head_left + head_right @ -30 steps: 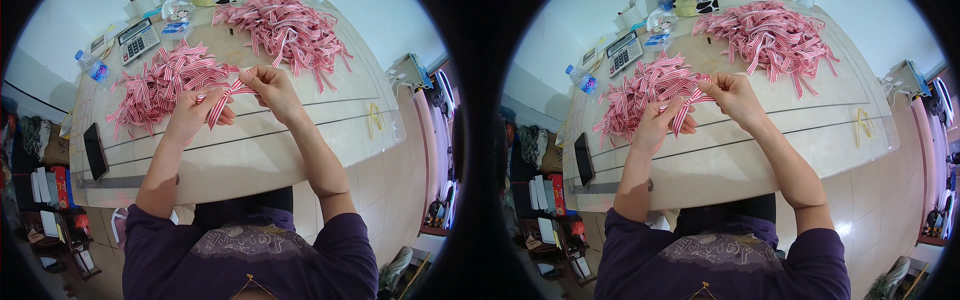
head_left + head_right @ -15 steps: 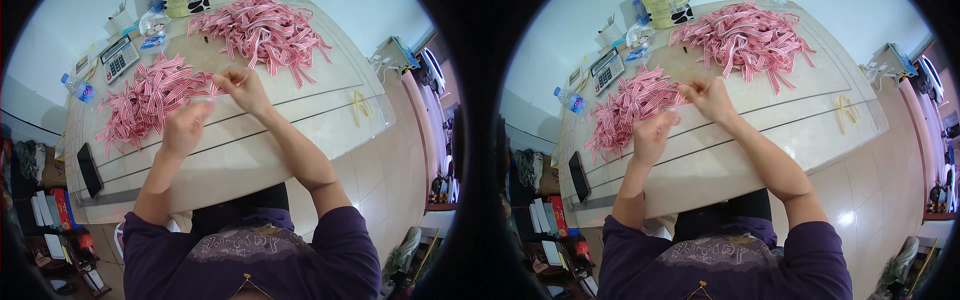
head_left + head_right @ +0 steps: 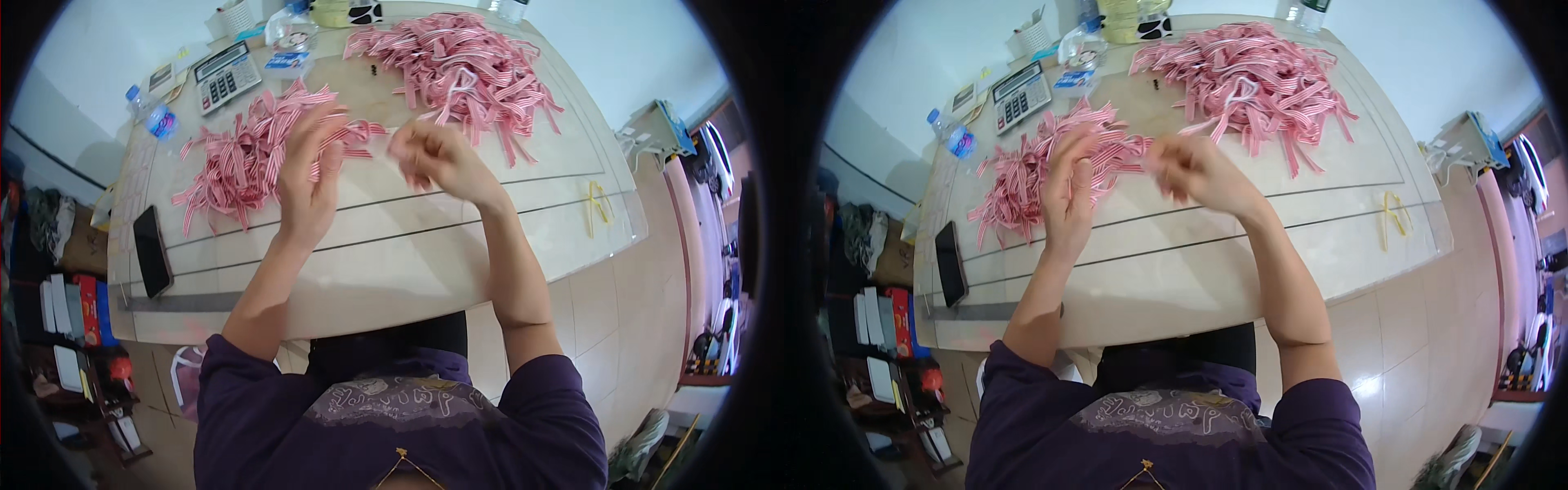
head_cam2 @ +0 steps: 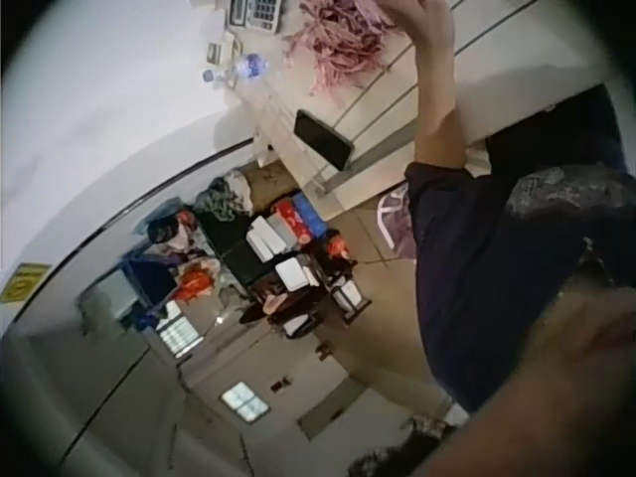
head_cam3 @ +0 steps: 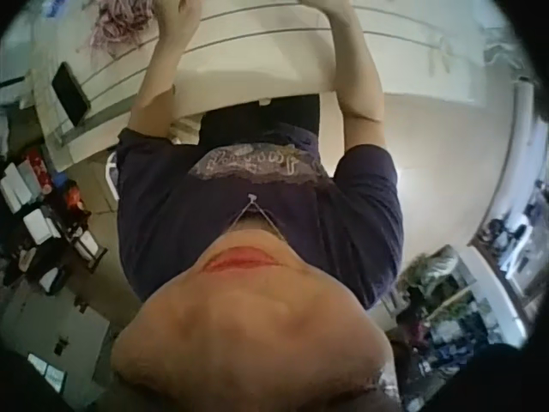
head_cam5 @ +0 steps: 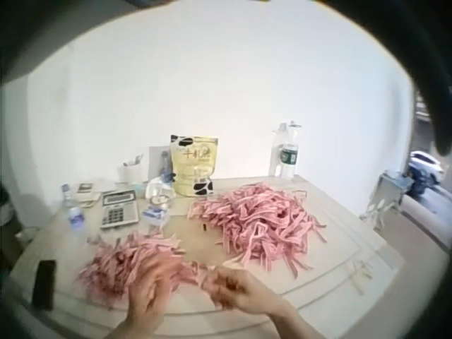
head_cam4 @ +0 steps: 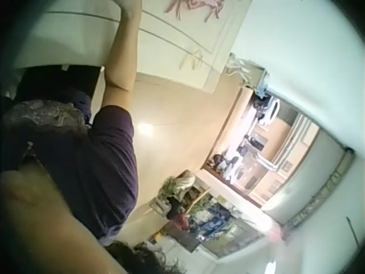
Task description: The person folds and ties ribbons into bows by hand at a table.
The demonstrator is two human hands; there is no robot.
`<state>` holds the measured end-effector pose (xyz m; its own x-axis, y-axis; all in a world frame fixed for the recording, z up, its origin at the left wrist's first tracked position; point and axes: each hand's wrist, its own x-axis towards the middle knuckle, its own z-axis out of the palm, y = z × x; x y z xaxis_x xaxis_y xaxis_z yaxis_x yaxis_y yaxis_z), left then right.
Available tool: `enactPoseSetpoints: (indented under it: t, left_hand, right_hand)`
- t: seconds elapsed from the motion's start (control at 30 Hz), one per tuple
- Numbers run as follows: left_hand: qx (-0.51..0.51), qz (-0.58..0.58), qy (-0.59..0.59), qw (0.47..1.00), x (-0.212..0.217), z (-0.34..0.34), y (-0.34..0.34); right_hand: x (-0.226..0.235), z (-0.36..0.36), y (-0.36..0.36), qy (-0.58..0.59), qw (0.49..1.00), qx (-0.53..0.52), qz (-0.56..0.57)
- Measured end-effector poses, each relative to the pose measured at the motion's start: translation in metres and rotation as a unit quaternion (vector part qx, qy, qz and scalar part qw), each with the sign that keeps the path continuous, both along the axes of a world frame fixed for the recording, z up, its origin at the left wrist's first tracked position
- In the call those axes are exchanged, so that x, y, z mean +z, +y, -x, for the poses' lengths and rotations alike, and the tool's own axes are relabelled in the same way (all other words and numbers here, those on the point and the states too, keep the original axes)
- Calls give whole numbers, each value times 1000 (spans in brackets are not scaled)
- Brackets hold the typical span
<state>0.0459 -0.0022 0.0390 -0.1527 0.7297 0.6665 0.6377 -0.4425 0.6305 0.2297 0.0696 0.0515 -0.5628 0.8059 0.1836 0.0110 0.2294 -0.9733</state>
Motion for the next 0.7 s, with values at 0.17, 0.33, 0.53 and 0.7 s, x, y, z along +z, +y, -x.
enactPoseSetpoints:
  t: [0.17,0.33,0.53,0.7]
  left_hand:
    - [-392,233,-294,840,-19,29,-6]
    - [-498,311,-492,643,-30,34,-4]
    - [-397,223,-592,666,-26,28,0]
    - [-358,184,-670,624,-9,15,-4]
  right_hand:
    - [21,26,-24,3,967,212,140]
    - [3,14,-10,39,960,213,176]
    - [-16,-8,8,148,926,215,274]
    - [-37,-8,12,193,916,228,268]
